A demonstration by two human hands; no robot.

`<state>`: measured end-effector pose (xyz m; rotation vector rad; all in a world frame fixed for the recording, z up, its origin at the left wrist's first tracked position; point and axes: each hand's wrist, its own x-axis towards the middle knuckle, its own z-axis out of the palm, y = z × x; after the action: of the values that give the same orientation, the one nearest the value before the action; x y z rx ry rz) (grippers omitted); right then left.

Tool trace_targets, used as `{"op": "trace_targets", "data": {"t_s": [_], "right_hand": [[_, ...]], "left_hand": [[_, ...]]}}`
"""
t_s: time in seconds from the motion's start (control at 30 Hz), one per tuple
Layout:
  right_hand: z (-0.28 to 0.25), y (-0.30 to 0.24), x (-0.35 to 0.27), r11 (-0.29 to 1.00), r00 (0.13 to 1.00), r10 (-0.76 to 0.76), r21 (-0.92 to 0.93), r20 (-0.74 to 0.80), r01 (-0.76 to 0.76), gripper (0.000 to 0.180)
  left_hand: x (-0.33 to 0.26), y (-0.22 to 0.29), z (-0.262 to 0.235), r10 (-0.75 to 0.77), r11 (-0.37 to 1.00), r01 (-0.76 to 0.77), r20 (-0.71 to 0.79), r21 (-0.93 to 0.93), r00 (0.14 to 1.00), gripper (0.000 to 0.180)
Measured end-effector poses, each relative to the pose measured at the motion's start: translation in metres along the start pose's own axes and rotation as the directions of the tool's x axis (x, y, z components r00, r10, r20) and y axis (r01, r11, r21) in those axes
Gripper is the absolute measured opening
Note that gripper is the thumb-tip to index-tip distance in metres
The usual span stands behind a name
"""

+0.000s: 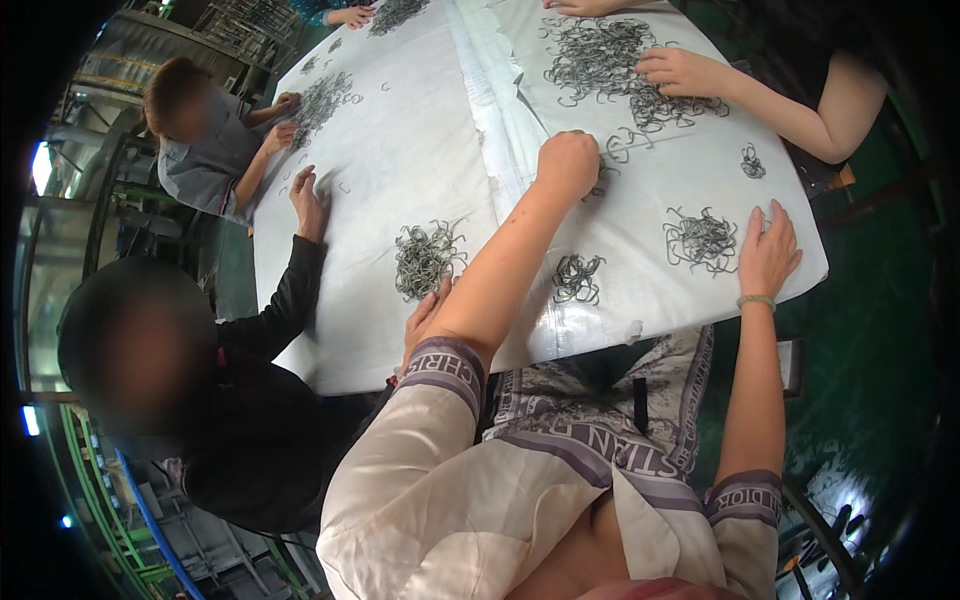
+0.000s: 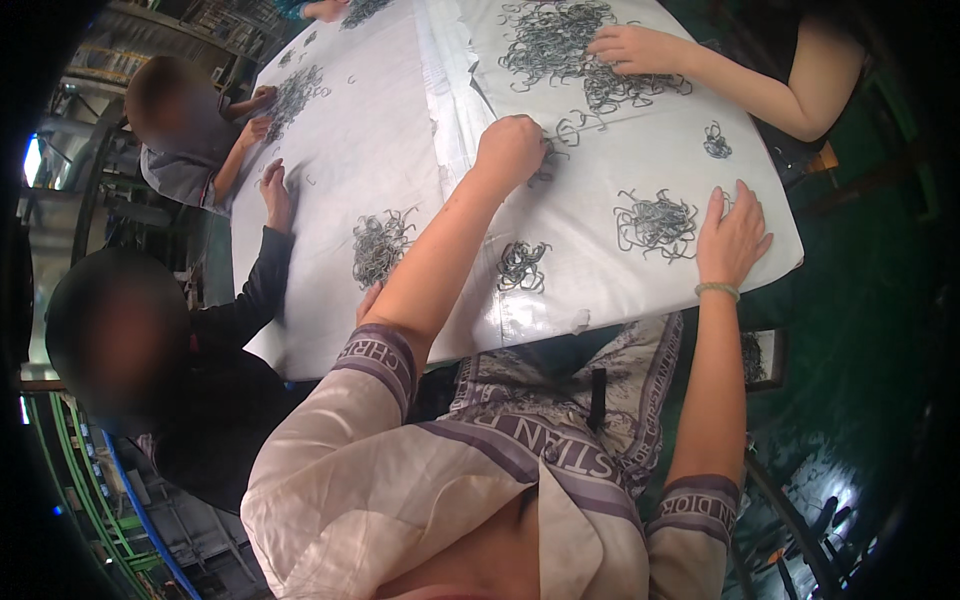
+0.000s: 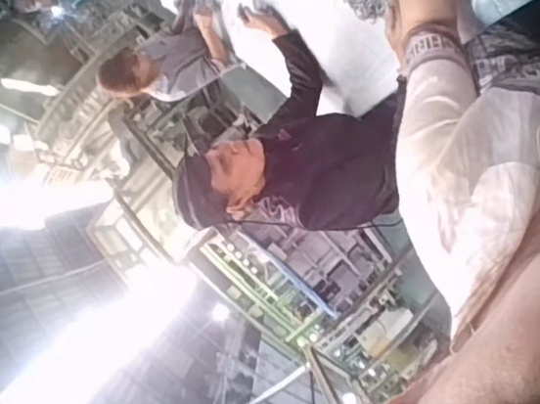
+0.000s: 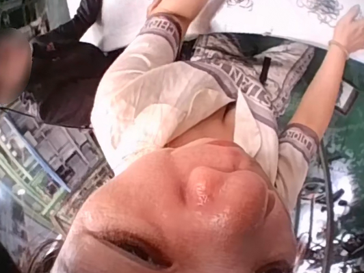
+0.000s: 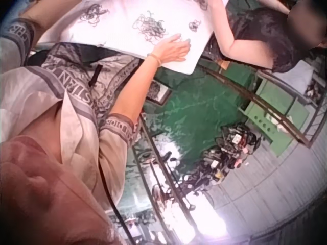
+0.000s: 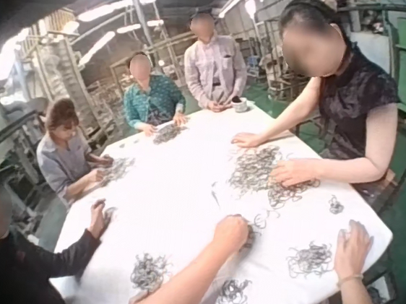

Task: The person sits at a table with several others and repeatedly picks up small metal clips from a large white sheet, separating them into small piles. The person occasionally pauses to look at coworkers or adjust their position, but primarily continues sorting the clips by hand throughout the clip.

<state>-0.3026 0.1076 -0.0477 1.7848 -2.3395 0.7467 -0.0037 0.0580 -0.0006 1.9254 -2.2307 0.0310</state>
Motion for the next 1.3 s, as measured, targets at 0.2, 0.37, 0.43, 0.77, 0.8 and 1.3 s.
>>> {"op": "trace_targets", "data": {"t_s": [0.2, 0.37, 0.43, 0.77, 0.8, 1.3], "right_hand": [[-0.004, -0.003, 0.000, 1.000, 1.000, 0.016, -0.010, 0.011, -0.016, 0.047], [-0.008, -0.007, -0.001, 1.000, 0.999, 0.020, 0.014, 0.042, -0.021, 0.049], [-0.009, -0.007, 0.001, 1.000, 0.999, 0.011, 0.010, 0.033, -0.011, 0.049], [-0.010, -0.006, 0.001, 1.000, 0.999, 0.026, -0.003, 0.042, -0.026, 0.050], [-0.010, -0.007, 0.000, 1.000, 0.999, 0.021, -0.001, 0.041, -0.021, 0.050], [-0.013, -0.007, 0.000, 0.999, 0.999, 0.030, 0.029, 0.043, -0.031, 0.050]], "left_hand": [[0.010, 0.008, -0.011, 0.053, 0.994, -0.061, 0.086, 0.095, 0.995, 0.012], [0.025, -0.017, -0.013, -0.081, 0.936, 0.085, 0.026, -0.341, 0.996, 0.015], [0.030, -0.016, -0.011, -0.029, 0.898, 0.033, 0.016, -0.438, 0.999, 0.015], [0.044, -0.001, 0.012, 0.014, 0.984, -0.002, 0.070, -0.179, 0.997, 0.012], [0.046, -0.003, 0.017, 0.021, 0.993, -0.016, 0.040, -0.117, 0.999, 0.013], [0.027, 0.007, -0.014, 0.415, 0.910, -0.407, 0.174, -0.082, 0.893, 0.010]]}}
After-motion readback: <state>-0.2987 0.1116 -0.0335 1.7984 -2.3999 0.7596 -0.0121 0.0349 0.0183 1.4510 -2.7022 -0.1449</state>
